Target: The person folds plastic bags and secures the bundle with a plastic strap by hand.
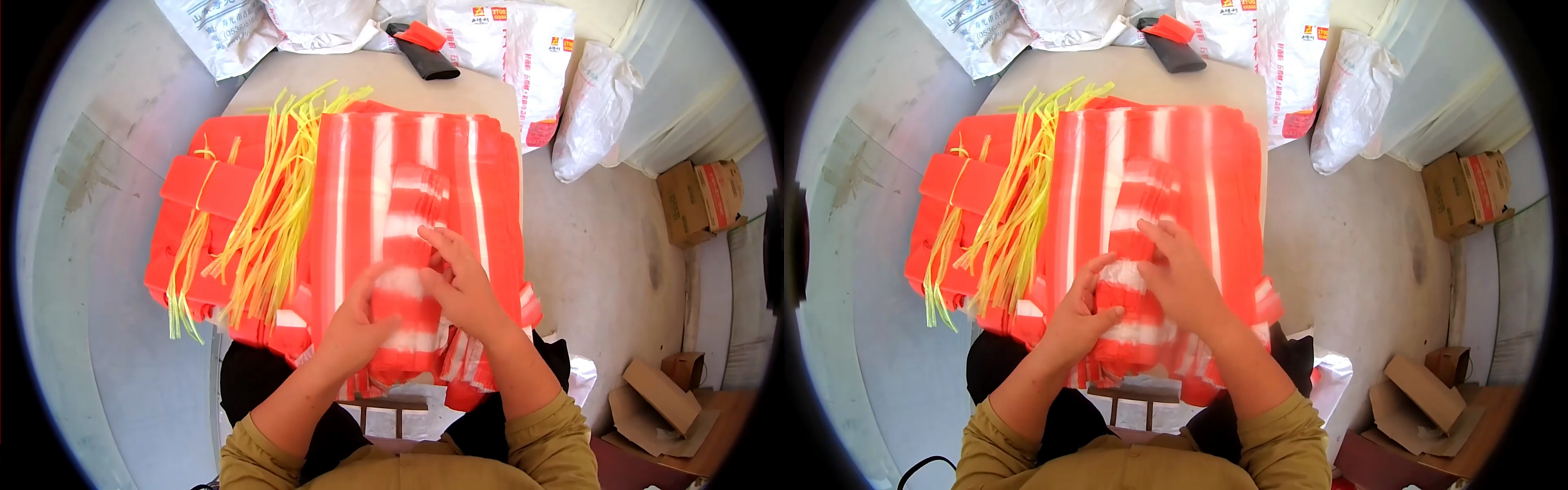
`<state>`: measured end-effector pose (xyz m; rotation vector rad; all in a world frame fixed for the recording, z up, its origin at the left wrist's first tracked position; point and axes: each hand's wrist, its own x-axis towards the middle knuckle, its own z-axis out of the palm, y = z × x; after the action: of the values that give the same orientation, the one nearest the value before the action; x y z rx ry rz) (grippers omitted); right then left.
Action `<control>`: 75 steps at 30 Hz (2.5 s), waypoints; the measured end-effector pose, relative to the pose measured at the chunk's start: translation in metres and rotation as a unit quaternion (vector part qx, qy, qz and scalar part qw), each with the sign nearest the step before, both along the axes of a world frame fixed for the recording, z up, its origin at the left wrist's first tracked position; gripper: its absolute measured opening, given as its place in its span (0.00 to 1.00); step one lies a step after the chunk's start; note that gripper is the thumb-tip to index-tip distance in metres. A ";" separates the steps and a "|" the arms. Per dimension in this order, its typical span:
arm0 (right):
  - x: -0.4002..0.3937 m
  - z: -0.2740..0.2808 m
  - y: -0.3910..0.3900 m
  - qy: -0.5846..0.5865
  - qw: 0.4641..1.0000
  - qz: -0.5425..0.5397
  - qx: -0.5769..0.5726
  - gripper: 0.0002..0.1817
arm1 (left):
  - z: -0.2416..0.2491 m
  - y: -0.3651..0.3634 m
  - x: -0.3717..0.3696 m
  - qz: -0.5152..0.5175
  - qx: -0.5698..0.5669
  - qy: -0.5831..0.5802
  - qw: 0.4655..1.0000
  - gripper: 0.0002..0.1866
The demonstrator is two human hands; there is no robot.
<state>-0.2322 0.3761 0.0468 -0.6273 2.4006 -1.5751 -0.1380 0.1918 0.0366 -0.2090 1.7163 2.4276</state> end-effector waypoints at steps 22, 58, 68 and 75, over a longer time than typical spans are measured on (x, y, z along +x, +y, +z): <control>-0.022 -0.005 0.004 0.098 0.983 0.137 0.070 0.20 | -0.023 0.006 0.007 -0.025 -0.054 0.022 0.998 0.35; -0.013 -0.017 0.001 -0.073 0.997 0.032 0.013 0.23 | -0.020 0.005 0.011 -0.018 -0.064 -0.030 0.997 0.42; -0.021 0.017 0.016 0.199 0.972 0.013 0.126 0.20 | -0.020 0.007 0.013 -0.015 -0.100 -0.018 0.995 0.40; -0.028 -0.023 0.012 0.309 0.916 0.042 0.252 0.27 | -0.017 0.001 0.010 -0.033 -0.110 -0.037 0.993 0.35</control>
<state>-0.2600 0.3877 0.0236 -1.2194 2.9910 -0.7092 -0.1283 0.1932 0.0196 -0.2607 1.9229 2.1541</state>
